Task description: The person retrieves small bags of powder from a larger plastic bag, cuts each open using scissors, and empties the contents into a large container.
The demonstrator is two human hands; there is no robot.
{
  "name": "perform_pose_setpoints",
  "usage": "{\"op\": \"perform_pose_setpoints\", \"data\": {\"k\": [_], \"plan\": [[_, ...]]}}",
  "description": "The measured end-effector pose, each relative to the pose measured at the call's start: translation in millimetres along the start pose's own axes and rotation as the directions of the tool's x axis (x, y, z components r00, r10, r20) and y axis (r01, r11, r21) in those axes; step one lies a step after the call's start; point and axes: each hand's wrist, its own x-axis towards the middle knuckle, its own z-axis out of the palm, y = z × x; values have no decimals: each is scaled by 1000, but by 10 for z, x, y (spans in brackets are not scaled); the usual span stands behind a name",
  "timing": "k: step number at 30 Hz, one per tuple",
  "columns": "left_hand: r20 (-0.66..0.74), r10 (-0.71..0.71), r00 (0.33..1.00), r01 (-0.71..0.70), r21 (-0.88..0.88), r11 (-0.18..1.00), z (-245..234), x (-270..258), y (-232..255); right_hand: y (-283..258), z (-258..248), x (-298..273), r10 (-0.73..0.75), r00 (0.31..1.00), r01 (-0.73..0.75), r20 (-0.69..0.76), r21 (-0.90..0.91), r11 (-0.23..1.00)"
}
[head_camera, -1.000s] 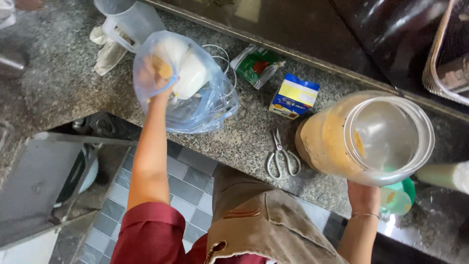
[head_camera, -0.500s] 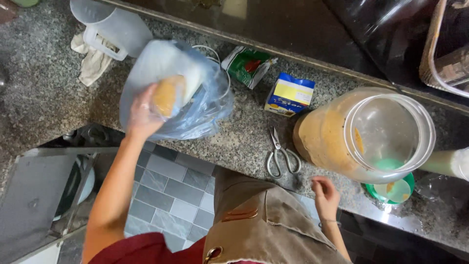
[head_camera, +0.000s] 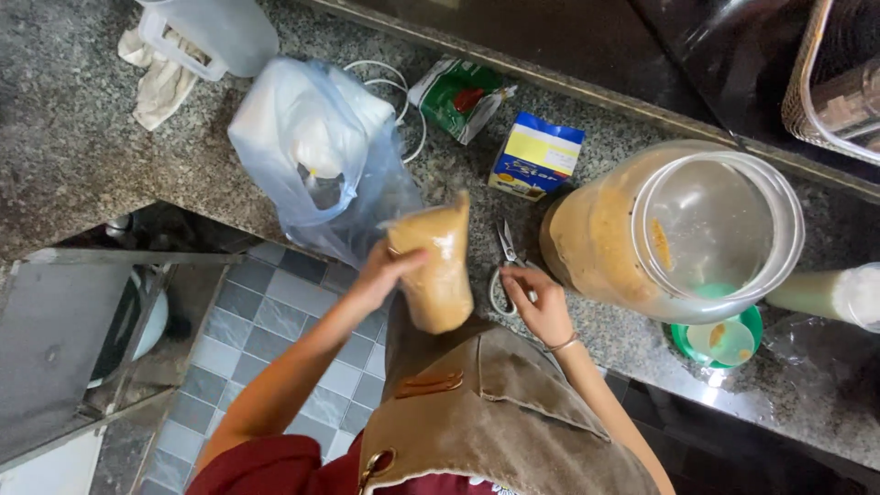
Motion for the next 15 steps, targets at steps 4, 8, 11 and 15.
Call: {"op": "perform_pose_setpoints", "data": {"k": [4, 8, 11, 15], "plan": [[264, 276, 924, -317, 128, 940, 435, -3, 21, -53, -47, 133, -214, 976, 214, -48, 412, 886], [421, 339, 841, -499, 362, 787, 588, 177, 335, 69, 8, 274, -214, 964, 258, -160, 348, 901], [437, 505, 744, -668, 447, 595, 650, 224, 527, 262, 189, 359, 10, 989, 60, -145, 469, 881], [333, 314, 889, -440, 811, 386, 770, 183, 461, 301, 259, 468, -7, 988, 79, -154, 465, 882]]}}
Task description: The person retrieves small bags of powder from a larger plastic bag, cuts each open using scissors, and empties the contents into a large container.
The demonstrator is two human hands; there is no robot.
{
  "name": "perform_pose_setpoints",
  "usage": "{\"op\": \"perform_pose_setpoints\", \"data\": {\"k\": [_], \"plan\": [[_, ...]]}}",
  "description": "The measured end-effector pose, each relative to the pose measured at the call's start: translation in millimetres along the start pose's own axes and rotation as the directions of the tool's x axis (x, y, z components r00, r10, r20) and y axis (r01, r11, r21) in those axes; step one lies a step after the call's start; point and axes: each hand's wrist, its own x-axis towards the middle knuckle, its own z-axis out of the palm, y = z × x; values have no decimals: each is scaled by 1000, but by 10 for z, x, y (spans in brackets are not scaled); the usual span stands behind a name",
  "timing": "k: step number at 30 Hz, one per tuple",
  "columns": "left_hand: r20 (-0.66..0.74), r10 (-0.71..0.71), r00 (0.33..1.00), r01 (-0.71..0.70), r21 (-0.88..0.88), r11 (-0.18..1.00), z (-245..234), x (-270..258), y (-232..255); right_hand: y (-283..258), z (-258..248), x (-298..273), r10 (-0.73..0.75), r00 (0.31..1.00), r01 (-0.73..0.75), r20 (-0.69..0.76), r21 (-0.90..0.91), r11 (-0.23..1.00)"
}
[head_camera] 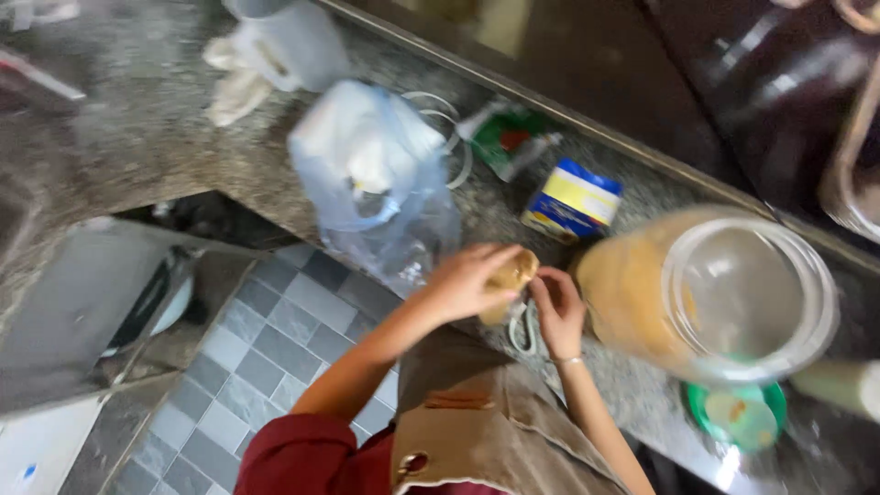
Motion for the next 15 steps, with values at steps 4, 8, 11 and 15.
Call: {"op": "perform_pose_setpoints", "data": {"k": [4, 8, 11, 15], "plan": [[-237, 46, 970, -26, 89, 996, 297, -34, -40, -183, 49, 105, -37, 996, 37, 80, -8, 999], [-287, 73, 955, -79, -10, 997, 293, -144, -89, -350, 55, 92, -368, 916, 396, 162, -208, 894], [-227, 132, 965, -142, -28, 989, 178, -136, -137, -422, 40, 40, -478, 847, 531, 233, -306, 790], [-11, 118, 993, -117, -201, 973, -4, -86, -285, -347, 48, -31, -367, 918, 395, 148, -294, 870]]}}
